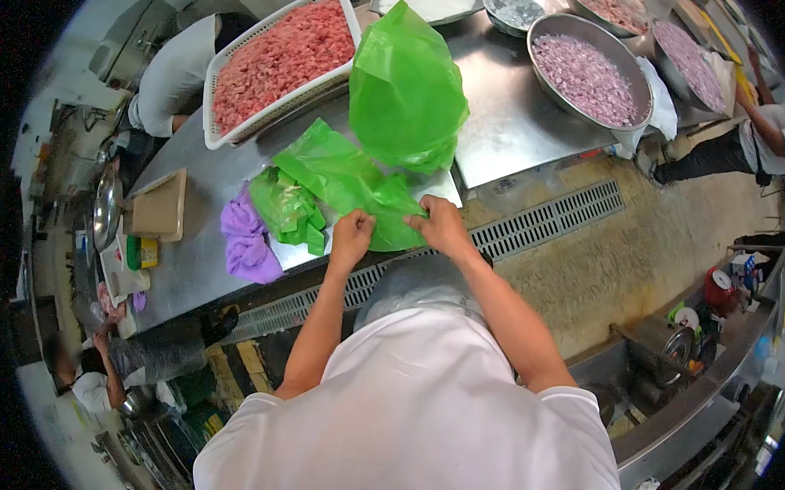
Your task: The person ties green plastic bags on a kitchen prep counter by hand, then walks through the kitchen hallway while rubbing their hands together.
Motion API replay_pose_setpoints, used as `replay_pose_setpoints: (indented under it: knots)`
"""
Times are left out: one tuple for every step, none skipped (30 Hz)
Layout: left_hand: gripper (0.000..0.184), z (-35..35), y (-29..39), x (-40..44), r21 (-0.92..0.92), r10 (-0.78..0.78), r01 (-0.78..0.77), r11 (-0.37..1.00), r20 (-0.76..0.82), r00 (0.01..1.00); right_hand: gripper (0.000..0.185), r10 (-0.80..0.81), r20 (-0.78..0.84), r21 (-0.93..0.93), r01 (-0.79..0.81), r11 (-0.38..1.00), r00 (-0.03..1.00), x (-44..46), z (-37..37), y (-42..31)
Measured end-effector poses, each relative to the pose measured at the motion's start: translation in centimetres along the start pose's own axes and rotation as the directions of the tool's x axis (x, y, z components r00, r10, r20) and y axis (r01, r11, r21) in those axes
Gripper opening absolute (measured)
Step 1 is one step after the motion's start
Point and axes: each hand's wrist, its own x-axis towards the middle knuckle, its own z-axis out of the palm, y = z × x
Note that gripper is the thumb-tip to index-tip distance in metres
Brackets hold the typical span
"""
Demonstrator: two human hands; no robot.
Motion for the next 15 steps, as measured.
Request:
replay_pose_setpoints:
  knots:
    - [0.028, -0.3, 0.7, 0.0, -0.069, -0.023, 0.023, 0.997, -0.002, 1.0, 0.028, -0.017, -0.019, -0.042, 0.016, 0.999, 1.0, -0.4, -0.2, -0.8]
    - [0.027, -0.6, 1.2, -0.1, -0.216, -0.107, 0.12, 0.969, 0.074, 0.992, 0.029, -0.032, -0.006, -0.007, 0.032, 0.999, 0.999, -0.8, -0.4, -1.7]
    - [0.025, -1.7, 3.6, -0.6, -0.352, -0.178, 0.226, 0.908, 0.163, 0.97, 0.03, -0.044, 0.007, 0.027, 0.044, 0.999, 0.999, -1.3, -0.7, -2.5]
    - [0.024, -2.3, 5.3, -1.0, -0.47, -0.232, 0.332, 0.818, 0.259, 0.938, 0.03, -0.056, 0.02, 0.06, 0.055, 0.997, 0.998, -1.7, -0.6, -3.0]
    - [0.023, -2.1, 6.0, -1.2, -0.445, -0.17, 0.266, 0.855, 0.245, 0.954, 0.031, -0.113, 0.024, 0.124, 0.109, 0.986, 0.993, -2.1, -0.2, -3.2]
    - [0.022, -1.8, 6.6, -1.3, -0.419, -0.106, 0.197, 0.886, 0.232, 0.967, 0.032, -0.171, 0.024, 0.187, 0.164, 0.969, 0.985, -2.4, 0.2, -3.4]
    - [0.021, -1.7, 6.9, -1.4, -0.391, -0.041, 0.126, 0.912, 0.219, 0.975, 0.032, -0.229, 0.021, 0.25, 0.217, 0.944, 0.973, -2.6, 0.4, -3.5]
    - [0.02, -1.6, 6.5, -1.1, -0.355, -0.034, 0.094, 0.93, 0.174, 0.984, 0.032, -0.215, 0.058, 0.294, 0.189, 0.937, 0.975, -2.4, 0.5, -3.4]
    - [0.02, -1.5, 5.6, -0.7, -0.317, -0.024, 0.064, 0.946, 0.13, 0.991, 0.033, -0.201, 0.093, 0.337, 0.159, 0.928, 0.975, -2.2, 0.6, -3.0]
    - [0.019, -1.3, 4.9, -0.4, -0.277, -0.011, 0.036, 0.96, 0.088, 0.996, 0.033, -0.186, 0.128, 0.378, 0.125, 0.917, 0.974, -2.2, 0.4, -3.0]
    - [0.018, -1.3, 4.0, -0.1, -0.284, -0.033, 0.059, 0.957, 0.095, 0.995, 0.031, -0.108, 0.126, 0.406, 0.048, 0.913, 0.986, -2.0, -0.1, -2.9]
    - [0.018, -1.6, 3.7, 0.0, -0.29, -0.057, 0.084, 0.953, 0.103, 0.993, 0.03, -0.027, 0.128, 0.434, -0.032, 0.9, 0.991, -1.9, -0.8, -3.1]
    - [0.018, -1.7, 3.5, 0.0, -0.295, -0.081, 0.112, 0.949, 0.113, 0.99, 0.028, 0.056, 0.132, 0.463, -0.112, 0.879, 0.99, -2.0, -1.3, -3.3]
    - [0.019, -1.5, 3.4, -0.2, -0.369, -0.13, 0.171, 0.914, 0.134, 0.982, 0.025, -0.001, 0.066, 0.452, -0.029, 0.891, 0.998, -2.2, -1.3, -3.4]
    - [0.02, -1.9, 4.8, -0.6, -0.437, -0.174, 0.227, 0.87, 0.158, 0.972, 0.023, -0.06, -0.001, 0.436, 0.054, 0.898, 0.998, -2.3, -1.3, -3.5]
